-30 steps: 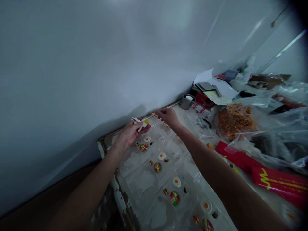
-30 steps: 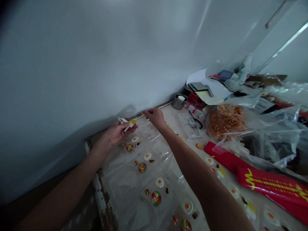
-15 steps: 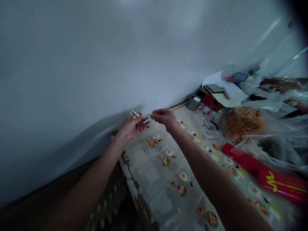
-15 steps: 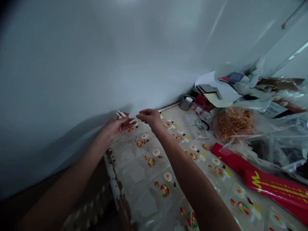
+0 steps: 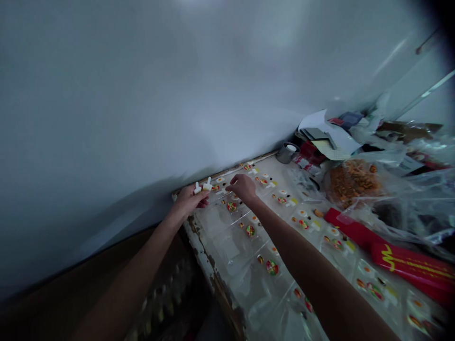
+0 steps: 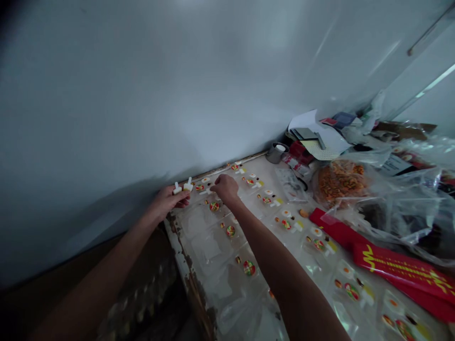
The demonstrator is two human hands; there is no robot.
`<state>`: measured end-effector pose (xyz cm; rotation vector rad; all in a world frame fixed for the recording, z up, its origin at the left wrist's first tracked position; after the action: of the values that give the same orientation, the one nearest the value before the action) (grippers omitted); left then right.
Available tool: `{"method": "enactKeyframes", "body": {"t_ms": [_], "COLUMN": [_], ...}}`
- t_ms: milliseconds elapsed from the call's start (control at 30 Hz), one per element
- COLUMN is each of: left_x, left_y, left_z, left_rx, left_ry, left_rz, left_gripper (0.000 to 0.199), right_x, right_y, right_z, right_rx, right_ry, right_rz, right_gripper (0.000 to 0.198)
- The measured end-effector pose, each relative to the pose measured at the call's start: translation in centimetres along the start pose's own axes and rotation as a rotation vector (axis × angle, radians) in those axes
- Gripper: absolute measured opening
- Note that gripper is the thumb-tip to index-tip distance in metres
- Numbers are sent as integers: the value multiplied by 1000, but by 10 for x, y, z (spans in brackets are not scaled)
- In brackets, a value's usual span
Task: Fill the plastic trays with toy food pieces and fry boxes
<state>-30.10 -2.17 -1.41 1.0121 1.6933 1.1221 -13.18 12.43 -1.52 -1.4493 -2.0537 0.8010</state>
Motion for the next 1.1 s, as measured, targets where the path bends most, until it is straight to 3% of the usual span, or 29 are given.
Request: {"method": "enactKeyframes", "body": {"t_ms": [67, 167, 267, 367, 467, 600, 700, 767, 833, 967, 1033, 1100], "left_x": [2, 4, 3, -2, -7, -10, -13, -17, -20, -28, -34, -38], "left_y": [1, 5, 10, 13, 10, 4, 3, 5, 9, 23, 27, 28], "left_z": [6, 22, 47, 69, 76, 71, 69, 70, 72, 93, 108, 120], "left_rx": [17, 40, 38, -48, -211, -365, -332, -283, -247, -192, -191, -160], "left_ry": [-20, -72, -138, -263, -314, -350, -379, -358, -333, -431, -516, -523], "left_rz": [5, 47, 81, 27, -57, -83, -77, -63, -54, 0, 39, 97], "left_gripper": [24, 19, 18, 20, 21, 14, 17, 29, 43, 56, 59, 65], "right_x": [-7, -23, -42, -65, -88, -109, -116, -116, -113, -106, -111, -125], "right_y": [-8, -19, -18, 1, 25, 38, 35, 31, 27, 31, 33, 38], "right_z": [-3, -7, -25, -50, -64, -43, -26, -27, -36, -63, -74, -86], "right_rx": [176, 600, 730, 559, 338, -112, -420, -441, -258, 461, 715, 781], "right_ry": [-80, -325, -312, -95, 68, -116, -223, -240, -217, -166, -141, -42], "right_rz": [-66, -138, -166, -201, -315, -565, -592, -545, -425, -57, 17, 19], "right_gripper": [23, 33, 27, 17, 8, 15, 15, 18, 20, 30, 33, 30]}}
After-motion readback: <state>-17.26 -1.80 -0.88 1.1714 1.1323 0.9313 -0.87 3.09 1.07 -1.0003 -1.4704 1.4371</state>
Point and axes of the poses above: each hand's wrist, its own x-axis towards the middle knuckle, its own z-axis out of the palm, y = z × x, the point moved 3 cm from there along x, towards the middle knuckle, and after that the axes turned 13 degrees about x, right-handed, at the moved point
